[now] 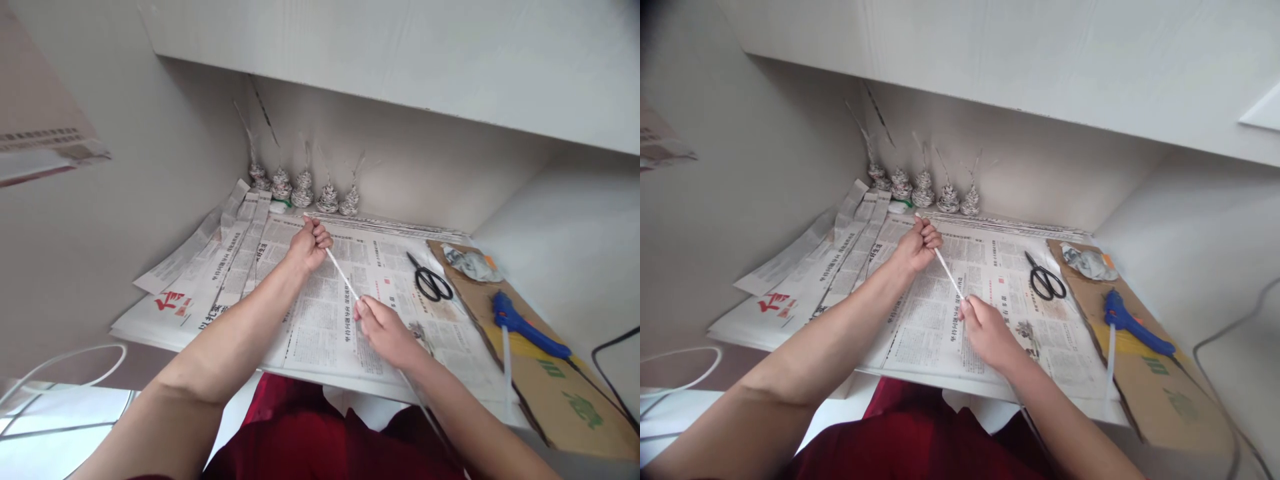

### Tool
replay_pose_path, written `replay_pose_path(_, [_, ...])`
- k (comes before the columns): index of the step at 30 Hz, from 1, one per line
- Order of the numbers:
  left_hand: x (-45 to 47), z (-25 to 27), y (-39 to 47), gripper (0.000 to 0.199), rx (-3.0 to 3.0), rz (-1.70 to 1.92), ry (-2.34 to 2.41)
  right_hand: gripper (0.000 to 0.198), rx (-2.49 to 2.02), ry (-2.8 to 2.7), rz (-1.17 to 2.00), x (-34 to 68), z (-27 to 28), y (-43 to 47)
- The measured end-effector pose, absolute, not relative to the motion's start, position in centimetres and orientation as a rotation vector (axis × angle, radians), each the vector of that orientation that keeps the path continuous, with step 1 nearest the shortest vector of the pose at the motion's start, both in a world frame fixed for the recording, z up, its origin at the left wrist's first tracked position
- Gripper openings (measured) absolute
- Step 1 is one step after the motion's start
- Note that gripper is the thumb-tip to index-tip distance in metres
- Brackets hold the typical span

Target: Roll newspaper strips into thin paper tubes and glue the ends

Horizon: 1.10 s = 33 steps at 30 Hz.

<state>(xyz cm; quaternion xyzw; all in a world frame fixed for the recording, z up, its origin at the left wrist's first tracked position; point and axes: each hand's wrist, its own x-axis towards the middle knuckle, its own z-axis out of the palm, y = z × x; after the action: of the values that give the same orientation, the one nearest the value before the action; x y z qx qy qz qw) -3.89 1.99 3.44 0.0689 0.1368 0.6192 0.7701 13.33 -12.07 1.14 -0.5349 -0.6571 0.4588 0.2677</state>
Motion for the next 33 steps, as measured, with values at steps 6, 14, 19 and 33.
replay_pose_path(6, [-3.5, 3.4, 2.0, 0.037, 0.131, 1.324, 0.283, 0.034, -1.117, -1.358, 1.988, 13.9, 0.9, -12.3])
replay_pose_path(14, [-3.1, 3.0, 1.8, 0.036, 0.147, 1.334, 0.322, 0.027, -1.517, -1.846, 0.893, 12.1, 1.6, -10.2])
replay_pose_path(19, [-3.1, 3.2, 1.8, 0.036, 0.132, 1.300, 0.282, 0.032, -1.012, -1.230, 2.020, 12.7, 0.9, -10.4])
replay_pose_path(33, [-2.4, 2.5, 1.6, 0.036, 0.189, 1.288, 0.305, 0.034, -1.204, -1.387, 1.671, 11.9, 1.2, -8.6])
